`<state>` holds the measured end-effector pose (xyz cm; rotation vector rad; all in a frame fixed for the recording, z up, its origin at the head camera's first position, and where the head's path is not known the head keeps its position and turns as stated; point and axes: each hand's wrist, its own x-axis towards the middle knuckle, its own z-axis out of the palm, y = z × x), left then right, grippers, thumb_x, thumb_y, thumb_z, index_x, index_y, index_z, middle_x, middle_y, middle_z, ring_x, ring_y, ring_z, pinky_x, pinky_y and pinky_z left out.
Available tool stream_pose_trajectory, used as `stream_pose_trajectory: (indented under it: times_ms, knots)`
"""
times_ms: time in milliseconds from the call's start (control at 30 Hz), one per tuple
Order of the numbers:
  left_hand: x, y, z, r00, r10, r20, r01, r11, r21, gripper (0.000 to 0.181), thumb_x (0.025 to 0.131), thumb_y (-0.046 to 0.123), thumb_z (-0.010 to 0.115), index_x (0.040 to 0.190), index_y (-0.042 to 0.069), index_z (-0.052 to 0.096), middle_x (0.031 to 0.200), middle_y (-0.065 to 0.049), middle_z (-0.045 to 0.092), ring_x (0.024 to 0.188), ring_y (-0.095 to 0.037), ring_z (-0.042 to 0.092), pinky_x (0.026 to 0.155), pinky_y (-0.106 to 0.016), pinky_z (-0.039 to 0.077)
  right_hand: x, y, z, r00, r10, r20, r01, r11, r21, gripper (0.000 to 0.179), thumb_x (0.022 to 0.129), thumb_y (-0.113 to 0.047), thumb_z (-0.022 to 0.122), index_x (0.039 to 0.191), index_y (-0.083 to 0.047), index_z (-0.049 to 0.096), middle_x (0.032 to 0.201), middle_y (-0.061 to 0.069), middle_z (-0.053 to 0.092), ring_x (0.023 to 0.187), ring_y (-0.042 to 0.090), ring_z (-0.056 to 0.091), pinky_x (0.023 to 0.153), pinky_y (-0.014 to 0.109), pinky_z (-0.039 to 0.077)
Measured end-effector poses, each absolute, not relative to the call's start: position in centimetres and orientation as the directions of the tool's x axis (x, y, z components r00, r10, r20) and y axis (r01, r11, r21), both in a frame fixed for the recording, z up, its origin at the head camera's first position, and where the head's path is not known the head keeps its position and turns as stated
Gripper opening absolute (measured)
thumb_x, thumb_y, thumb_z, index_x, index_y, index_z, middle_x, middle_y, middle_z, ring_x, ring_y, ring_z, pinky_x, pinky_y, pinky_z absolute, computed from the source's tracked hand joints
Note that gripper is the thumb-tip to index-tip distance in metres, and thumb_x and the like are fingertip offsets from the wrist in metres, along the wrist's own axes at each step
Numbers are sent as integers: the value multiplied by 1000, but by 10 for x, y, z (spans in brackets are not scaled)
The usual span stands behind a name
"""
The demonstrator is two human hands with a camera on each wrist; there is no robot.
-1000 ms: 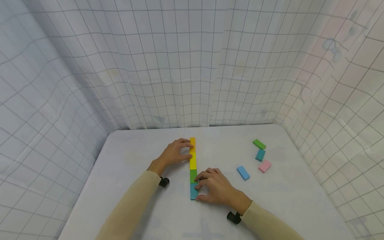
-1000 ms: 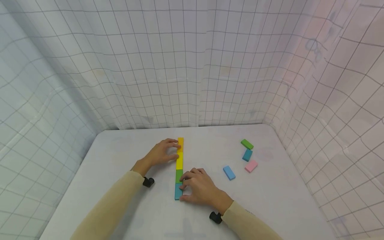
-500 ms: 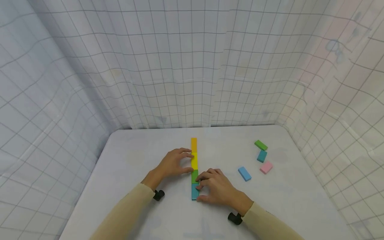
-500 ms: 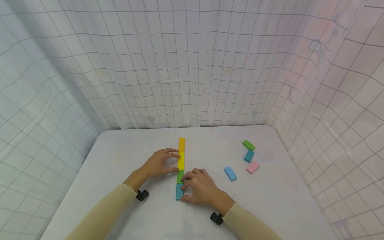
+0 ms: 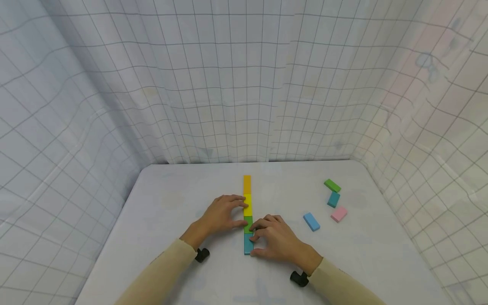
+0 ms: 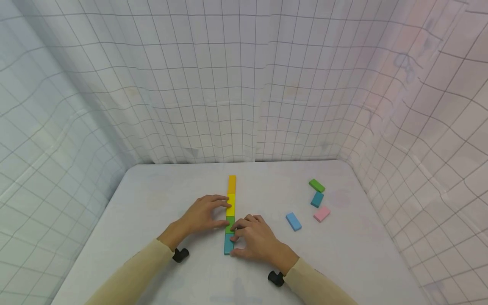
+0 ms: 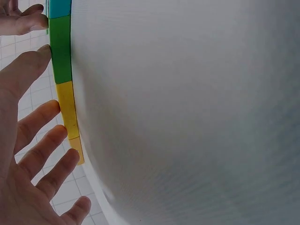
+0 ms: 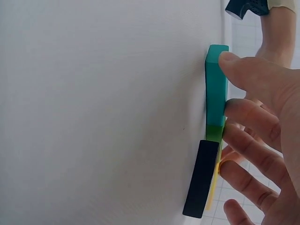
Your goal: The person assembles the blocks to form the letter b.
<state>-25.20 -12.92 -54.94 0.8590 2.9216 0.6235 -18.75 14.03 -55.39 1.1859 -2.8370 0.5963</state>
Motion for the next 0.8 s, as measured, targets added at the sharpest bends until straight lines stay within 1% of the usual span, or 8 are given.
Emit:
stream_pose_trajectory:
  times_ms: [100,267,433,800]
  knots:
    - [-251,-129,-549,-848,526,70,510,771,382,55,101,52,91,147,24,80,170,-4,67,159,-38,62,135,-72,44,-187,140,-554,-712,-684,159,-690,639,-339,32,93,-51,100,116,-31,94,138,-14,80,127,12,67,117,50,55]
    - [-251,-129,-549,-846,530,60,513,777,366,55,101,53,90,146,23,80,170,-5,67,158,-38,63,133,-72,47,-186,141,-553,-702,-691,174,-704,633,-322,31,93,-51,99,116,-30,94,137,-13,81,126,12,67,117,50,55]
    - [-251,-128,-548,-846,532,44,510,780,362,56,103,54,88,149,23,79,172,-5,65,160,-39,62,135,-72,45,-185,141,-551,-695,-698,173,-712,634,-302,32,94,-52,98,118,-31,93,138,-13,80,128,13,67,119,52,54]
    - [-250,-129,-548,-852,522,41,501,789,357,55,102,54,89,147,23,80,171,-4,66,158,-39,63,134,-73,46,-185,142,-552,-665,-717,209,-745,617,-252,33,97,-53,95,120,-31,92,141,-11,79,129,14,68,118,53,55]
